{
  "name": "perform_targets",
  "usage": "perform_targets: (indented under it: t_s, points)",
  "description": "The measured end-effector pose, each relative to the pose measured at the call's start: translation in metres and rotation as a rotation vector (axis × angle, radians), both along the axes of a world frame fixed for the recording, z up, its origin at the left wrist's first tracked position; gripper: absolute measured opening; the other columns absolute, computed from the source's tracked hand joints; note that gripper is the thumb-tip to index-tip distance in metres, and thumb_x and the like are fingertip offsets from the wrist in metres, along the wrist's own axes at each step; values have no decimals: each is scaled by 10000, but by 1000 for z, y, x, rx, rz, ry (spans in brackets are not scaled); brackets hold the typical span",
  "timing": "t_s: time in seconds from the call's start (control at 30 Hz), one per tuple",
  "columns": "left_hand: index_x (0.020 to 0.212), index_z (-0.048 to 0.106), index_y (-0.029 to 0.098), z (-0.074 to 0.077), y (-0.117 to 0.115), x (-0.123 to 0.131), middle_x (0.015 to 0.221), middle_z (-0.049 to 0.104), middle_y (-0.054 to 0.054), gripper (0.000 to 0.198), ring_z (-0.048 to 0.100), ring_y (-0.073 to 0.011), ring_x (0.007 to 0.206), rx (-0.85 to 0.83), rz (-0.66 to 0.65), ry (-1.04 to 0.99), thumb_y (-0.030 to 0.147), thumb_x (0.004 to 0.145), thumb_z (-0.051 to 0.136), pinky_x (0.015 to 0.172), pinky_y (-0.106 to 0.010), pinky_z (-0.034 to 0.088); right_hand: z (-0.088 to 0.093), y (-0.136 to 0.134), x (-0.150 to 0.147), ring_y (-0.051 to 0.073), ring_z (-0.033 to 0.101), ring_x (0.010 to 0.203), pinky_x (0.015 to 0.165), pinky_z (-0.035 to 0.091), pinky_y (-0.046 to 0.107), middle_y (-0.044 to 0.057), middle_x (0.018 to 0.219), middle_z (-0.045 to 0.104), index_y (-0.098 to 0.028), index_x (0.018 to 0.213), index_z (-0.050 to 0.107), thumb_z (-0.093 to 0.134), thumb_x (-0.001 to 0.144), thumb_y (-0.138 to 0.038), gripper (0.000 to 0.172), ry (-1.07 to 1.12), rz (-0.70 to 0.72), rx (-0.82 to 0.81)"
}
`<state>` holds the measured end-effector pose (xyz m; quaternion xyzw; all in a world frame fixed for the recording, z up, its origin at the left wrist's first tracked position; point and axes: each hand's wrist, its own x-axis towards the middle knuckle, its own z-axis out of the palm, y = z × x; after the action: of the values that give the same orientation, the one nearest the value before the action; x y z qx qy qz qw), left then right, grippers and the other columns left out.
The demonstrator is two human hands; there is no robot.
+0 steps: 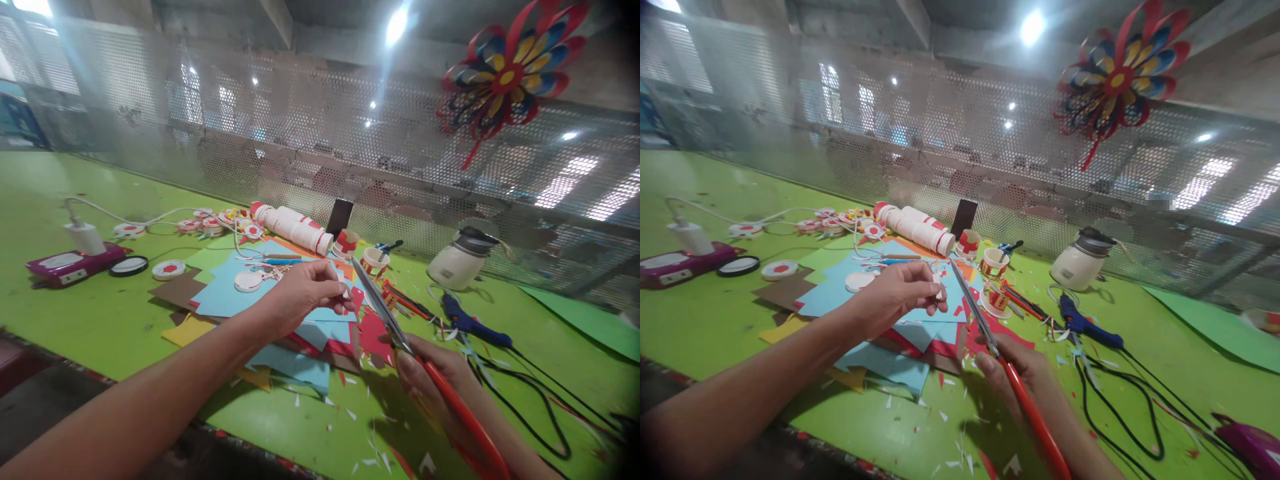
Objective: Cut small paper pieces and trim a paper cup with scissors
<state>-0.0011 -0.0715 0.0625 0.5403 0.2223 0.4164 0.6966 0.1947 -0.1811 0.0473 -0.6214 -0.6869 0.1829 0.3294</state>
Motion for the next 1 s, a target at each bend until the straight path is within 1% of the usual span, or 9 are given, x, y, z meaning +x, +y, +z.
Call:
perform_targets:
  t_s: [0.07, 0.13, 0.23, 0.33, 0.47, 0.63, 0.77, 0.9, 1.0]
  points:
    - [645, 489, 124, -1, 2, 0, 621, 616, -31, 150, 637, -140, 616, -17, -3, -11, 102, 725, 614, 573, -246, 444, 0, 2, 2, 135, 514, 478, 461, 428, 234, -11, 564, 555, -155, 891, 680, 443, 847, -515, 433, -50, 0, -19]
    - [656, 498, 121, -3, 5, 0, 633, 614, -30, 138, 632, -132, 624, -14, 4, -16, 95, 727, 613, 586, -246, 440, -1, 5, 6, 143, 569, 491, 475, 461, 242, 19, 655, 647, -151, 954, 677, 403, 866, -530, 476, -118, -4, -33]
    - [698, 507, 121, -7, 11, 0, 651, 620, -28, 128, 640, -137, 648, 2, 37, -26, 101, 727, 630, 611, -256, 448, -3, 10, 12, 199, 658, 629, 572, 504, 281, 71, 822, 726, -140, 1040, 667, 428, 863, -535, 495, -207, -50, -49]
    - [769, 520, 119, -9, 18, -1, 658, 622, -18, 120, 650, -142, 651, -5, 103, -24, 94, 732, 632, 622, -261, 457, -5, 15, 16, 253, 683, 741, 633, 512, 316, 92, 844, 745, -141, 1054, 672, 467, 845, -547, 501, -298, -72, -92]
    - [838, 545, 103, -11, 26, -3, 666, 621, -22, 105, 657, -149, 647, -2, 200, 0, 84, 755, 605, 607, -259, 467, -9, 21, 20, 273, 695, 758, 618, 506, 328, 90, 903, 753, -198, 1038, 682, 473, 837, -553, 459, -416, -61, -146]
    - [802, 527, 124, -15, 33, -6, 670, 628, -34, 63, 656, -157, 657, 74, 305, 48, 129, 784, 587, 587, -264, 485, -14, 24, 20, 325, 676, 858, 654, 492, 363, 124, 970, 737, -192, 1125, 635, 471, 845, -510, 454, -547, -90, -155]
    - [772, 495, 142, -19, 36, -5, 643, 609, -27, 54, 651, -163, 621, 110, 355, 94, 140, 821, 518, 545, -271, 482, -17, 24, 20, 355, 660, 901, 663, 479, 377, 142, 1019, 722, -187, 1151, 628, 469, 841, -505, 472, -627, -90, -147]
    - [681, 516, 134, -18, 43, -9, 660, 614, -44, 113, 623, -133, 624, 182, 294, 250, 136, 791, 543, 593, -268, 472, -18, 24, 22, 362, 663, 882, 661, 472, 380, 156, 988, 726, -159, 1142, 637, 485, 834, -485, 473, -660, -81, -112]
    - [603, 558, 123, -15, 51, -20, 596, 600, -48, 137, 533, -94, 529, 233, 233, 441, 140, 726, 617, 576, -265, 435, -16, 24, 24, 363, 664, 891, 643, 480, 373, 157, 990, 727, -156, 1150, 638, 474, 832, -531, 518, -639, -91, -77]
